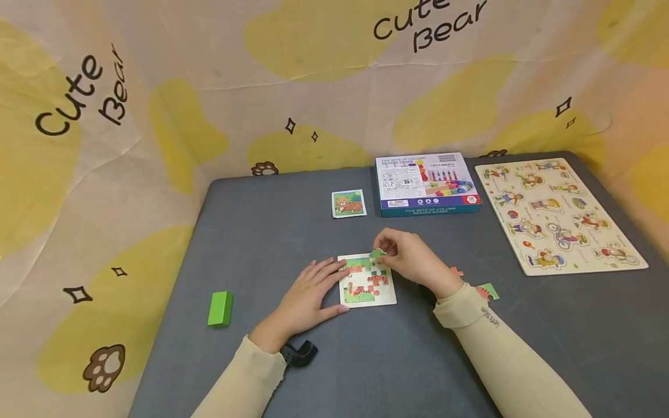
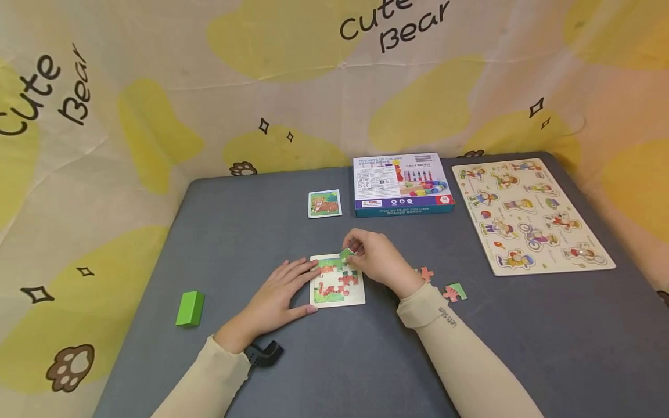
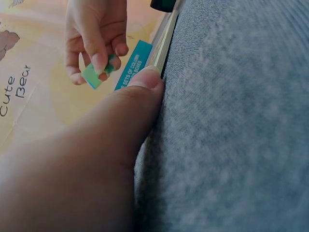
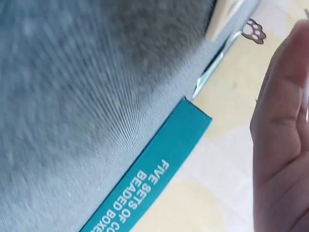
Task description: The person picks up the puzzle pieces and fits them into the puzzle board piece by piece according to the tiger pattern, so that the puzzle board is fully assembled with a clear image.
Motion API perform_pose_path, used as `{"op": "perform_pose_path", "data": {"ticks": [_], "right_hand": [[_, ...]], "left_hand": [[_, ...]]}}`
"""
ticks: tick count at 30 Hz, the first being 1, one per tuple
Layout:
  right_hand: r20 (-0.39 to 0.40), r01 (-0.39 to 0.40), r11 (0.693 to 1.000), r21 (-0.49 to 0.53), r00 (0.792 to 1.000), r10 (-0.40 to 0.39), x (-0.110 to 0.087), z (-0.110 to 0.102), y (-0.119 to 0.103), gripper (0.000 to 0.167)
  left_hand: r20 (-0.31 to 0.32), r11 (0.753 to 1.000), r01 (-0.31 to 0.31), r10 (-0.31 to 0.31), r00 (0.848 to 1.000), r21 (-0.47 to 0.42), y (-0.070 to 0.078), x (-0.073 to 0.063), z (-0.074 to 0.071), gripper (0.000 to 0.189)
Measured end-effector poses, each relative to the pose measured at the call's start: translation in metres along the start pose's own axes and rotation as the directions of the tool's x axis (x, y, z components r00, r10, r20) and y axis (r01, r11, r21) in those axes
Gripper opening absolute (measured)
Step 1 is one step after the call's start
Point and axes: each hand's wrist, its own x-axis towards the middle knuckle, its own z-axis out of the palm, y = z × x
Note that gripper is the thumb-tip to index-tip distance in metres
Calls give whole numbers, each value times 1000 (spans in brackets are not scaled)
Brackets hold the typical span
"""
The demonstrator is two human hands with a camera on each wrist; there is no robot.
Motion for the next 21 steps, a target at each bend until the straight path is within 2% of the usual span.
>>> {"op": "perform_pose_path", "data": {"ticks": [4,12,16,21], "right_hand": [[-18,-32,999,0,999,32,1,6,-2,15],[0,-82,992,-99,997,83,2,10,1,11],[30,-57,987,-150,998,62,4,13,5,18],[25,-10,975,-222,1000,16,4,16,5,20]], "left_hand": [[3,1000,1,-1,1000,4,-1,0,1,80],[0,1000,-10,10,1000,21,-2,3,1,80],[1,1000,-10,10,1000,17,-1,2,0,80],[8,1000,6,-6,1000,10,0,0,0,80]]}}
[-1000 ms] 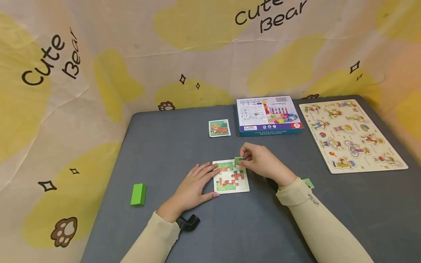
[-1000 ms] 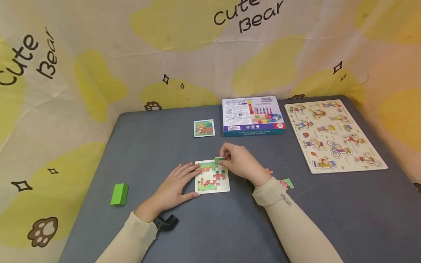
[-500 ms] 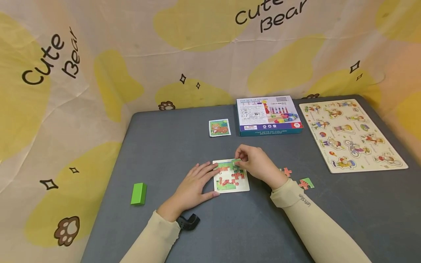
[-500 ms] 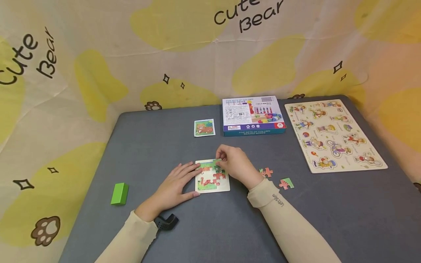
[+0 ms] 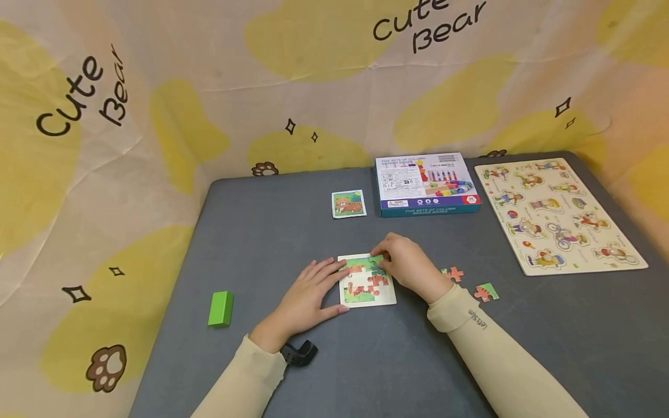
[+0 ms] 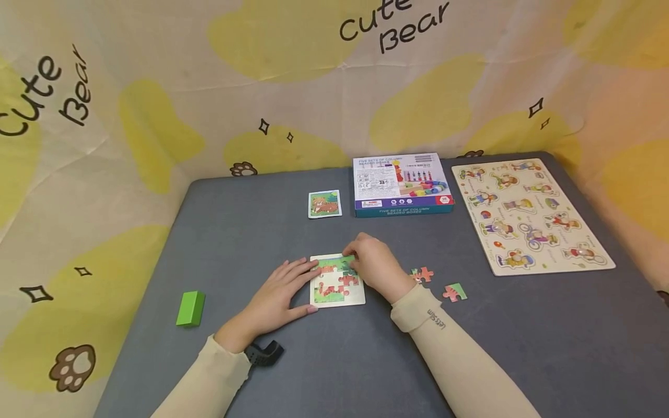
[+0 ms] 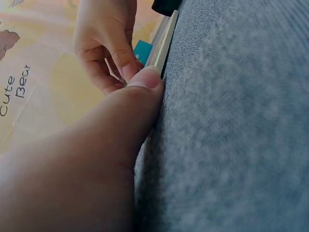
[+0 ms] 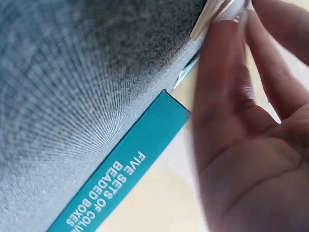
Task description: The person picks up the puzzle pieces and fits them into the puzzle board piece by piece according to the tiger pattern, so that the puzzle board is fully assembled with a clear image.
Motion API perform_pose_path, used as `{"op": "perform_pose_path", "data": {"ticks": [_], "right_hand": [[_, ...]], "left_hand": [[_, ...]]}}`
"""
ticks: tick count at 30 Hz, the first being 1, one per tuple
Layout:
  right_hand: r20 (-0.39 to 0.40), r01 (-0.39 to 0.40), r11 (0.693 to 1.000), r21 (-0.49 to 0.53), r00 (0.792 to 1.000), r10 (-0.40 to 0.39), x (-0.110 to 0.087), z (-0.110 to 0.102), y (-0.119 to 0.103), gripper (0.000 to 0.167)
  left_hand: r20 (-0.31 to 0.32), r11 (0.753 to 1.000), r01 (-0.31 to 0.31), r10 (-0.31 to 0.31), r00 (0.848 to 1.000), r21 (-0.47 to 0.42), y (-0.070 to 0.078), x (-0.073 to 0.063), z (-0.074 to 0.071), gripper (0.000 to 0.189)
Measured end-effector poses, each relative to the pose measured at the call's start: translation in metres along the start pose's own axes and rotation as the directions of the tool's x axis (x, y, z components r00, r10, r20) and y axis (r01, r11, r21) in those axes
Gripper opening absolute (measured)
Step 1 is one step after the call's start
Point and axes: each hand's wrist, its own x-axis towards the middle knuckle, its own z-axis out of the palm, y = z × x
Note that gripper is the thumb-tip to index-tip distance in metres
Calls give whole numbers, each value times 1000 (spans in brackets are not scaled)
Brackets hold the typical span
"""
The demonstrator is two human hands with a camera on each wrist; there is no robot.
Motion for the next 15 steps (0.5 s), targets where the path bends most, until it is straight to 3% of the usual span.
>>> {"op": "perform_pose_path", "data": {"ticks": [8,15], "right_hand": [[-7,35,993,-115,999,-36,-1,0,2,19],[19,88,990,-112,996,-87,-1,1,3,21]], "left_hand": [[-9,1000,-5,5,1000,16,0,2,1,79],[0,1000,4,-4,1000,17,0,1,1,80]]}}
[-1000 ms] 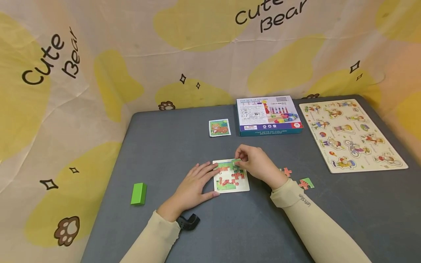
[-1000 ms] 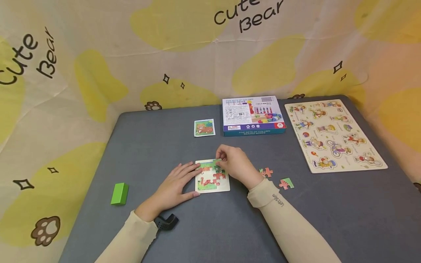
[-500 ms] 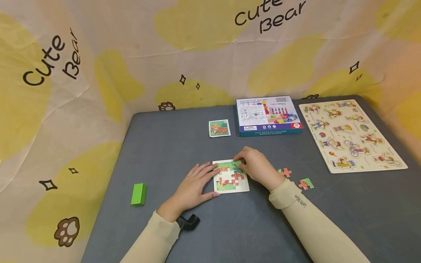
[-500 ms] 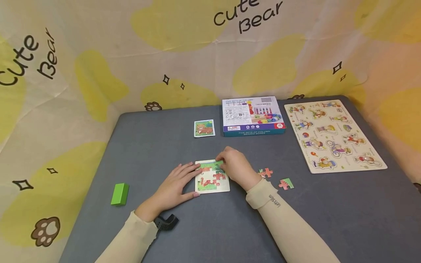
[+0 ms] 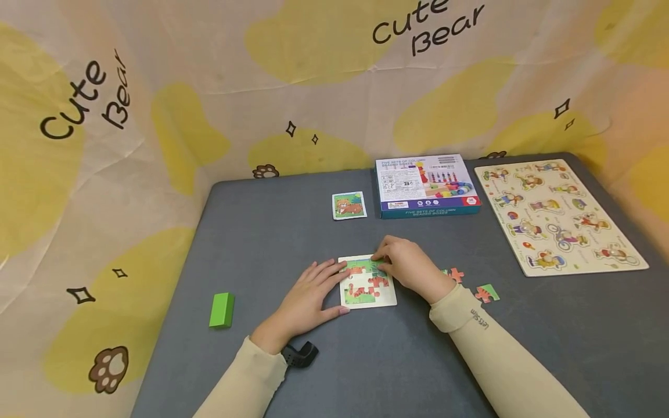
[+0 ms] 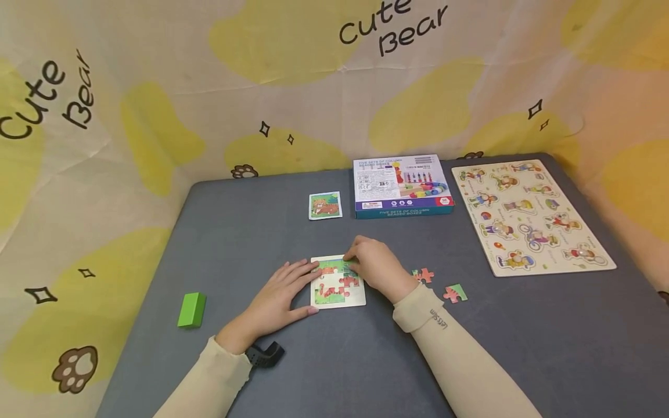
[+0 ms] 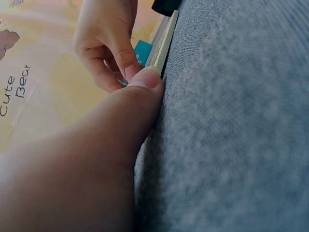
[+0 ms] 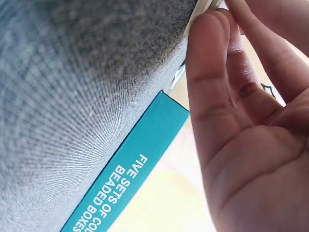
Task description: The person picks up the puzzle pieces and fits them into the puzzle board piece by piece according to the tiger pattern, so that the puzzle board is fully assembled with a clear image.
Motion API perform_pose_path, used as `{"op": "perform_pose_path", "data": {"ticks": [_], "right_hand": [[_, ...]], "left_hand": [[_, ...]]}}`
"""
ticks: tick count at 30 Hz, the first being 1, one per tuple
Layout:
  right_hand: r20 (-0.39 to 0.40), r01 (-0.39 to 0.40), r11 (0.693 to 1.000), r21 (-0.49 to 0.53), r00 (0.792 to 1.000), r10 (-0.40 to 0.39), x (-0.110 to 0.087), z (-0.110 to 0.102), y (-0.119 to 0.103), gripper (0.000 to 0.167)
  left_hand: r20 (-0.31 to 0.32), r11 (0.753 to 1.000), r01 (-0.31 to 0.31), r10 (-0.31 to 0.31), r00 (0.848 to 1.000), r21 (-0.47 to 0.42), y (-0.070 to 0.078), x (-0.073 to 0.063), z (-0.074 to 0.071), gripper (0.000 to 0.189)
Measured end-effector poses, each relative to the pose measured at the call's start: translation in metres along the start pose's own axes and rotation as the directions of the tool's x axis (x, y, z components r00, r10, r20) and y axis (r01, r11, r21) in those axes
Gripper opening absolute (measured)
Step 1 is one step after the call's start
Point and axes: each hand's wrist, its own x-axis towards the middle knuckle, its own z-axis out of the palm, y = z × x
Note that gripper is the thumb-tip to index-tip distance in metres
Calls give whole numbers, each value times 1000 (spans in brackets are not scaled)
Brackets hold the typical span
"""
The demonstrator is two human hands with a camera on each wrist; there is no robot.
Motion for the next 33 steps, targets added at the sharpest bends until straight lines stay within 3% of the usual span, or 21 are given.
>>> {"op": "perform_pose_path", "data": {"ticks": [7,13,17,21,25,28,33], "right_hand": [[-16,7,1000,2,1000,-7,0,-2,-4,19],[-71,43,992,-120,996,-52,-1,0,-9,12],[-74,63,967,-245,994,-84,-4,0,-12,11],[-74,19,925,-379,996,-51,-8,-3,-16,13],[-71,-27,901,-433,997,-5,-11,-5,-21,17],[-84,-24,911,-412,996,-12,-10,-4,-22,18],[-99,14,960,-278,994,-44,-9,-2,-15,10]], "left_hand": [[-11,1000,-15,15,1000,-3,-2,1,2,80],[-21,1000,-13,13,1000,3,-2,1,1,79],[-20,1000,-12,12,1000,1,-2,1,1,79],[-15,1000,-18,18,1000,0,-2,1,1,79],[-17,1000,-25,25,1000,-12,-2,2,0,81],[-14,1000,-23,22,1000,-10,-1,2,-1,80],[-12,1000,-13,13,1000,0,-1,0,1,80]]}}
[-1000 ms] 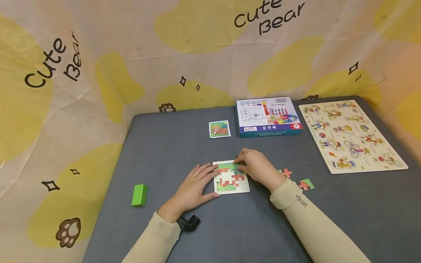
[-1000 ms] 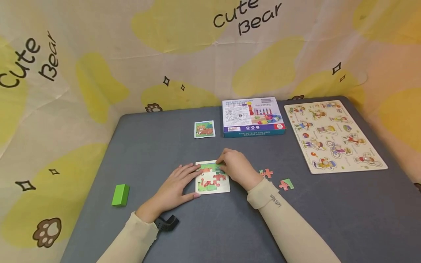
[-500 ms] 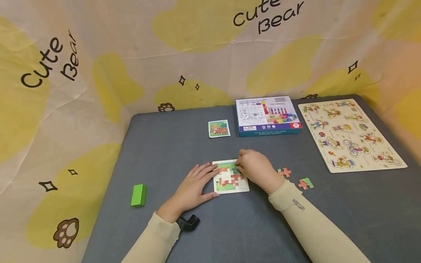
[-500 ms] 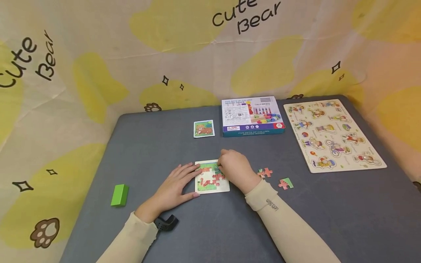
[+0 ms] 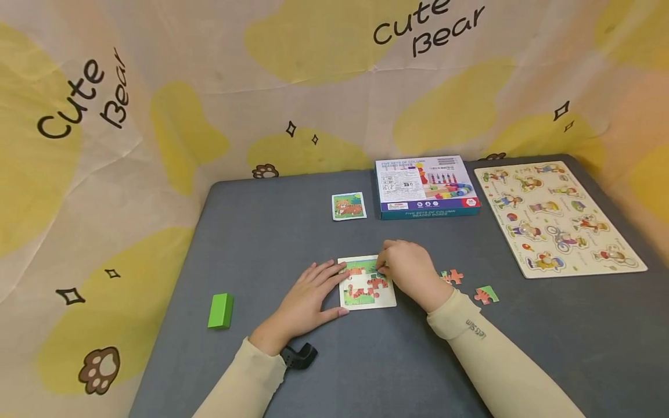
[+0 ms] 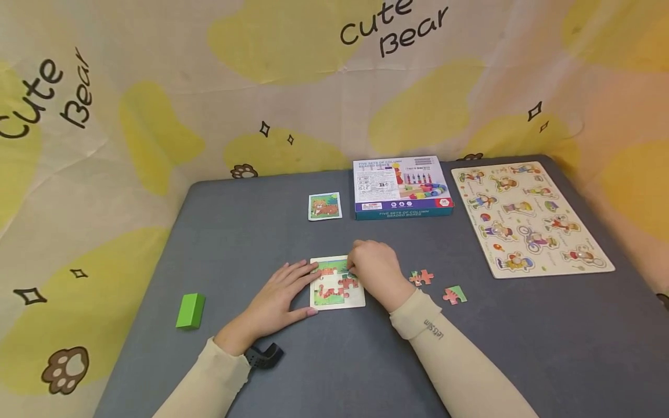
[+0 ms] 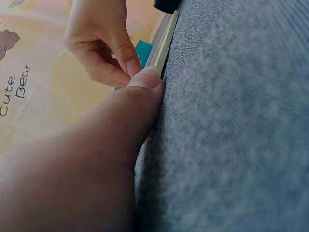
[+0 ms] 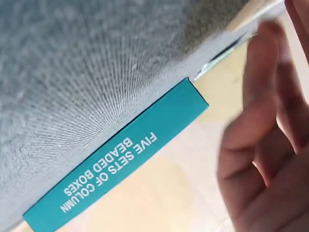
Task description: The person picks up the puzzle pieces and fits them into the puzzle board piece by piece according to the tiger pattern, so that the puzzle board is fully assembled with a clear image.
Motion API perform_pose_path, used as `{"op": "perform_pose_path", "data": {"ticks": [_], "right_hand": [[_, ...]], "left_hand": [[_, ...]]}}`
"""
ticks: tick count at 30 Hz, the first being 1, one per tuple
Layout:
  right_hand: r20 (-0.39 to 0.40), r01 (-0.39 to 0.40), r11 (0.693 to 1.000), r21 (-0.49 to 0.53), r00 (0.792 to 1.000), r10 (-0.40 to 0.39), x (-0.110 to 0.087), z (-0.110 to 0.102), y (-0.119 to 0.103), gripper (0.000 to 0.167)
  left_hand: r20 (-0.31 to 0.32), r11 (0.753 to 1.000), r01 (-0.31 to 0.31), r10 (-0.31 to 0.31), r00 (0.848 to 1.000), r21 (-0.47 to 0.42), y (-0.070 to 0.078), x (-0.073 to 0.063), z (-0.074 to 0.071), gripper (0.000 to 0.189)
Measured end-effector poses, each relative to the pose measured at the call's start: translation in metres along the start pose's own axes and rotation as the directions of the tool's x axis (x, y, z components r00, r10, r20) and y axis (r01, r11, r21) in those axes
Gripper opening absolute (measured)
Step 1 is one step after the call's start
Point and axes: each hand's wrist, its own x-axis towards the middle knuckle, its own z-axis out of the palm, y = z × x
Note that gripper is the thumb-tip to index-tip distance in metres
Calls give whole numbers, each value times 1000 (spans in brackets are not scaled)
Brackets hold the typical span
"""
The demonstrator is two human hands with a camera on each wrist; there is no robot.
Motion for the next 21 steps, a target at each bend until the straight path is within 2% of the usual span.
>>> {"op": "perform_pose_path", "data": {"ticks": [5,8,11,13,21], "right_hand": [[20,19,996,82,1000,-21,0,1,6,15],[63,26,996,89,997,-32,0,0,7,33],[117,-1,995,100,993,-10,-1,-1,7,53],[136,-21,993,115,991,5,-1,-1,7,60],[142,-50,984,170,990,26,2,-1,12,48]], "left_hand": [[-3,1000,3,-3,1000,4,0,0,1,79],[-3,1000,-2,2,1000,6,0,-1,1,79],[2,1000,-7,7,1000,-1,0,-2,0,80],[3,1000,-10,10,1000,-11,0,-3,0,80],[8,1000,-3,3,1000,-22,0,-1,0,79]]}}
